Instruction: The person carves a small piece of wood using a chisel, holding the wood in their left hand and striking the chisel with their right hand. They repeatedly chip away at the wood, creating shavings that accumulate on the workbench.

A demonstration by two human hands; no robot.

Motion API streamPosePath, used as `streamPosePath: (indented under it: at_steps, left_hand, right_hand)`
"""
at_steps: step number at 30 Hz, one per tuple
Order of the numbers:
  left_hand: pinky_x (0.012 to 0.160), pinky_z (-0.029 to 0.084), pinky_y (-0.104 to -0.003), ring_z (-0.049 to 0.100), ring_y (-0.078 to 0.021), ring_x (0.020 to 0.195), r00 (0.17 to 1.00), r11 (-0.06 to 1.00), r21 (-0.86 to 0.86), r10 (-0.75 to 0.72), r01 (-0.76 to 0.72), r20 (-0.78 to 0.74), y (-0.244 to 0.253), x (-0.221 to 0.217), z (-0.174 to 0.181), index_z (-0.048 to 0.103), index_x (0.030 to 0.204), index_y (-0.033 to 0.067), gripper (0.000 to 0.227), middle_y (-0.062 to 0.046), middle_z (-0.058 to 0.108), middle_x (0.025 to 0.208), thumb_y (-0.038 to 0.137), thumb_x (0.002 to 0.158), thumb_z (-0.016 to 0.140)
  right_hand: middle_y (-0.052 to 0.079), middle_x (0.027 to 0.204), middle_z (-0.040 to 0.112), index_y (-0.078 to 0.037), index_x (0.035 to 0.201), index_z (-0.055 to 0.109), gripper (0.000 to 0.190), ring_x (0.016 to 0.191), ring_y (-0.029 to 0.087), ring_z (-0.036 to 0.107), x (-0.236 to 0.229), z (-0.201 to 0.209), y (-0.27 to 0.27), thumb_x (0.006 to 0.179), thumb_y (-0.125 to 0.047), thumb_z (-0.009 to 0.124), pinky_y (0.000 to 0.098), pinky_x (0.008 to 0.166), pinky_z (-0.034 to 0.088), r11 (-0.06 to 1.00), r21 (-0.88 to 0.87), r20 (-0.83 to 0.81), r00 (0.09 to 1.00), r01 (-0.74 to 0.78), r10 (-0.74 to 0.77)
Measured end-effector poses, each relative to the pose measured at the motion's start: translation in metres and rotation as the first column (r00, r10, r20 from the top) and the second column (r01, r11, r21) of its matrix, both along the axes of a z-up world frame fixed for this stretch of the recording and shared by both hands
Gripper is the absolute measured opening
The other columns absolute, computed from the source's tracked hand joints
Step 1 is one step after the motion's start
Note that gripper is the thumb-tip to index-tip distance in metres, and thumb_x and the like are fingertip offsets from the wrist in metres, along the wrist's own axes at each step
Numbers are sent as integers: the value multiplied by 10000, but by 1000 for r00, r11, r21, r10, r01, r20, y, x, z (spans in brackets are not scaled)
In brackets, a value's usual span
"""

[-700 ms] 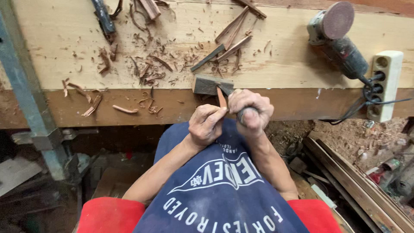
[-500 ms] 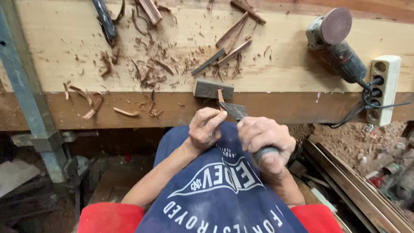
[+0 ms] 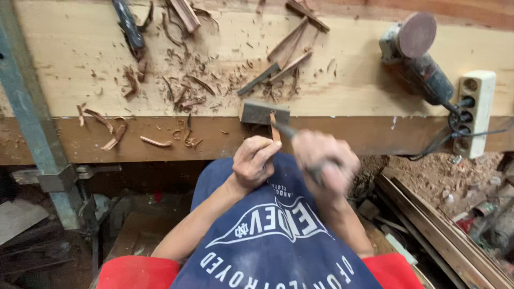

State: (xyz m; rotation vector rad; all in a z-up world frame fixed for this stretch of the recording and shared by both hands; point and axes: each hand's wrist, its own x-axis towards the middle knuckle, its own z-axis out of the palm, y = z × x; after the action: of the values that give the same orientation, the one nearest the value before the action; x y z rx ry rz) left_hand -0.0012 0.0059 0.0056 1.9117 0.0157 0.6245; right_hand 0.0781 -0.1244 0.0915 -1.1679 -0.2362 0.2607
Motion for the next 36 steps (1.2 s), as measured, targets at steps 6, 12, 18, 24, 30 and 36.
streamPosePath:
  at_steps: [6, 12, 18, 24, 30, 36]
  left_hand:
    - [791, 597, -383, 682, -290, 890, 1000, 1000, -6, -27, 27, 4, 0, 3, -5, 705, 1102, -3, 419, -125, 649, 981, -188, 728, 677]
    - [786, 595, -373, 683, -272, 888, 1000, 1000, -23, -13, 13, -15, 0, 1, -3, 714, 1101, 10, 415, -114, 641, 972, -191, 739, 687]
    - [746, 571, -348, 658, -250, 845, 1000, 997, -70, -25, 24, -13, 3, 7, -5, 713, 1055, 40, 315, -88, 652, 946, -56, 796, 864]
    - [771, 599, -341, 698, -247, 873, 1000, 999, -33, -13, 13, -2, -2, 0, -4, 729, 1033, 17, 277, -89, 674, 948, -75, 804, 855]
    - [786, 622, -346, 724, -265, 881, 1000, 1000, 22, 9, -9, -20, -5, -4, -4, 745, 1051, 10, 269, -107, 700, 990, -89, 811, 819]
    - [770, 620, -345, 730, -267, 877, 1000, 1000, 4, -23, 23, -12, -3, -1, -7, 747, 1039, 3, 254, -124, 709, 1002, -116, 818, 781]
  right_hand:
    - [92, 699, 589, 14, 767, 591, 363, 623, 184, 548, 14, -28, 14, 984, -274, 641, 361, 619, 479, 998, -46, 98, 994, -45, 49]
    - [95, 700, 629, 9, 755, 625, 422, 623, 179, 603, -1, -15, -2, 1001, -333, 639, 349, 642, 524, 988, -144, 136, 988, -57, 77]
    - [123, 757, 620, 45, 814, 602, 435, 697, 218, 575, 23, -39, 9, 998, -346, 657, 365, 656, 505, 997, -71, 69, 998, 11, -6]
    - [56, 630, 603, -39, 739, 591, 475, 536, 171, 562, 0, 33, -10, 1013, -423, 647, 321, 606, 500, 996, -41, 47, 995, -84, 86]
    - [65, 686, 623, -44, 714, 585, 548, 556, 211, 609, 2, 33, -8, 1017, -499, 622, 397, 661, 538, 987, -102, 128, 983, -121, 133]
    - [79, 720, 642, -31, 739, 617, 584, 638, 242, 619, 5, 13, -5, 1014, -546, 616, 408, 741, 543, 984, -160, 162, 981, -83, 109]
